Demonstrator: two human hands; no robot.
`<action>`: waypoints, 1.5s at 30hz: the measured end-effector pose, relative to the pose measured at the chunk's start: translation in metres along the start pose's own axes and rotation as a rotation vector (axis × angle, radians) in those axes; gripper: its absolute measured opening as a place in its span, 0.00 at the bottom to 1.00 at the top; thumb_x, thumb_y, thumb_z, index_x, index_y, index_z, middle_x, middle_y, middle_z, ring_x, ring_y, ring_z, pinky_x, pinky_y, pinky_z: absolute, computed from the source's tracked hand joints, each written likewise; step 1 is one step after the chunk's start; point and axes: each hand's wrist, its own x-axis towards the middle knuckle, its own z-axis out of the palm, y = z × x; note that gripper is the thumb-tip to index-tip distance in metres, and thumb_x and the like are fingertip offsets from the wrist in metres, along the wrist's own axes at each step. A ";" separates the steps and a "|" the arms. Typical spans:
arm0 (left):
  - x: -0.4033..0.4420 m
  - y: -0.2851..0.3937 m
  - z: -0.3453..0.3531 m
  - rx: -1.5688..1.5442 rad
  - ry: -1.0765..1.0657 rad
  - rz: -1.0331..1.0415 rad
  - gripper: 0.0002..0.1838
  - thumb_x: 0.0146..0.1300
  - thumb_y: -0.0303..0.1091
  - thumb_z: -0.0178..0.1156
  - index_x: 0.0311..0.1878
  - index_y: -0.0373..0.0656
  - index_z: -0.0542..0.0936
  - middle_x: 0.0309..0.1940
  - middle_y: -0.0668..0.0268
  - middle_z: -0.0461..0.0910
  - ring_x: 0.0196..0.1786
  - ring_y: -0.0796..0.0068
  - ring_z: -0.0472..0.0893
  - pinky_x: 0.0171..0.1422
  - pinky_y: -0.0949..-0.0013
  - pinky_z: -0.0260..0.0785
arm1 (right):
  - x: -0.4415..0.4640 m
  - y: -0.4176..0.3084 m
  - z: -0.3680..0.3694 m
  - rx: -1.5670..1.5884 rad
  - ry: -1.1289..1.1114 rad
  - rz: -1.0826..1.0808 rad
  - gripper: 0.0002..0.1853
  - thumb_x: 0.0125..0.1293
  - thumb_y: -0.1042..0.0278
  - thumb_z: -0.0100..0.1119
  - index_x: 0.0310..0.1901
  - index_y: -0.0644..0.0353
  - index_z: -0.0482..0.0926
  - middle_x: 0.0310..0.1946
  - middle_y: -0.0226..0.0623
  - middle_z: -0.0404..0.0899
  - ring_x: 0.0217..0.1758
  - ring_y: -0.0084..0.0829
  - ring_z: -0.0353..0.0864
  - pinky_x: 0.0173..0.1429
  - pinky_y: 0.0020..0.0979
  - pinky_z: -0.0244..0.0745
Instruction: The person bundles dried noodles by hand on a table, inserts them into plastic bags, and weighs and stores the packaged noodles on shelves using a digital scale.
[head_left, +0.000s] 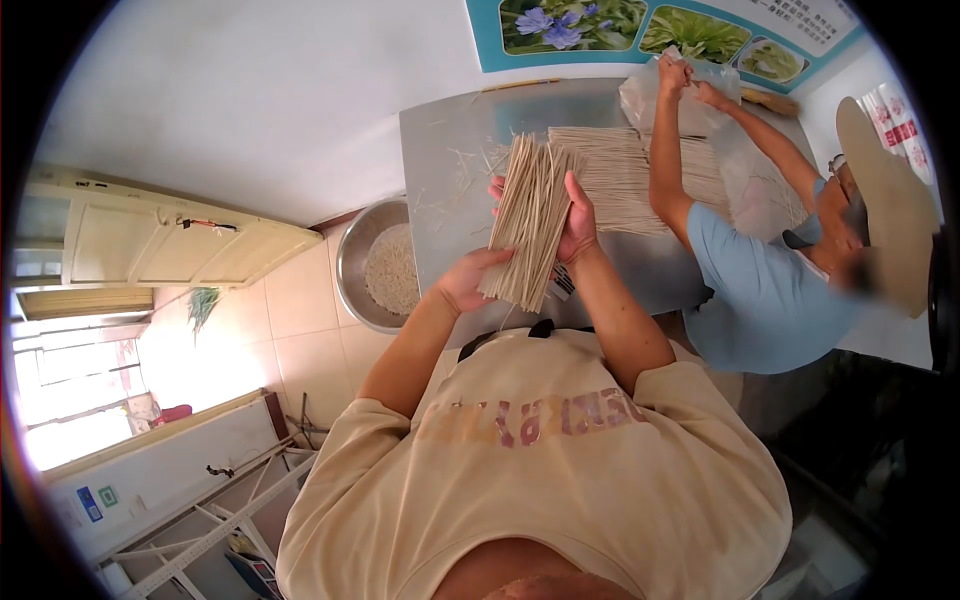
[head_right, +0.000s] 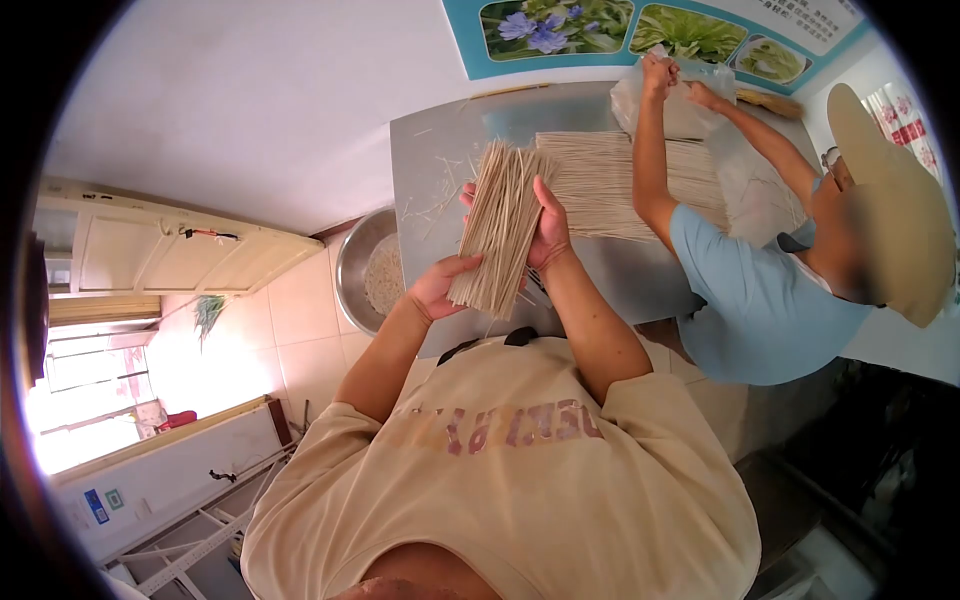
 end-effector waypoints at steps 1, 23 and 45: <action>-0.001 0.000 0.001 0.027 0.003 0.004 0.27 0.79 0.40 0.46 0.71 0.28 0.64 0.64 0.46 0.75 0.66 0.50 0.78 0.72 0.55 0.69 | 0.000 0.000 0.001 -0.006 -0.006 -0.003 0.49 0.69 0.32 0.52 0.77 0.64 0.54 0.73 0.62 0.60 0.79 0.57 0.58 0.79 0.59 0.56; 0.004 -0.003 0.013 -0.068 -0.012 -0.100 0.27 0.66 0.47 0.56 0.57 0.34 0.74 0.37 0.57 0.78 0.31 0.64 0.82 0.39 0.61 0.80 | 0.002 0.017 -0.005 -0.100 0.261 0.091 0.26 0.68 0.55 0.66 0.59 0.63 0.73 0.50 0.47 0.79 0.56 0.42 0.80 0.64 0.45 0.78; 0.036 -0.039 -0.017 -0.101 -0.421 -0.107 0.36 0.59 0.46 0.61 0.66 0.30 0.70 0.54 0.44 0.79 0.60 0.47 0.80 0.74 0.42 0.63 | -0.021 -0.009 0.008 -0.103 0.100 0.159 0.44 0.69 0.38 0.56 0.74 0.65 0.58 0.68 0.57 0.68 0.73 0.51 0.67 0.76 0.55 0.63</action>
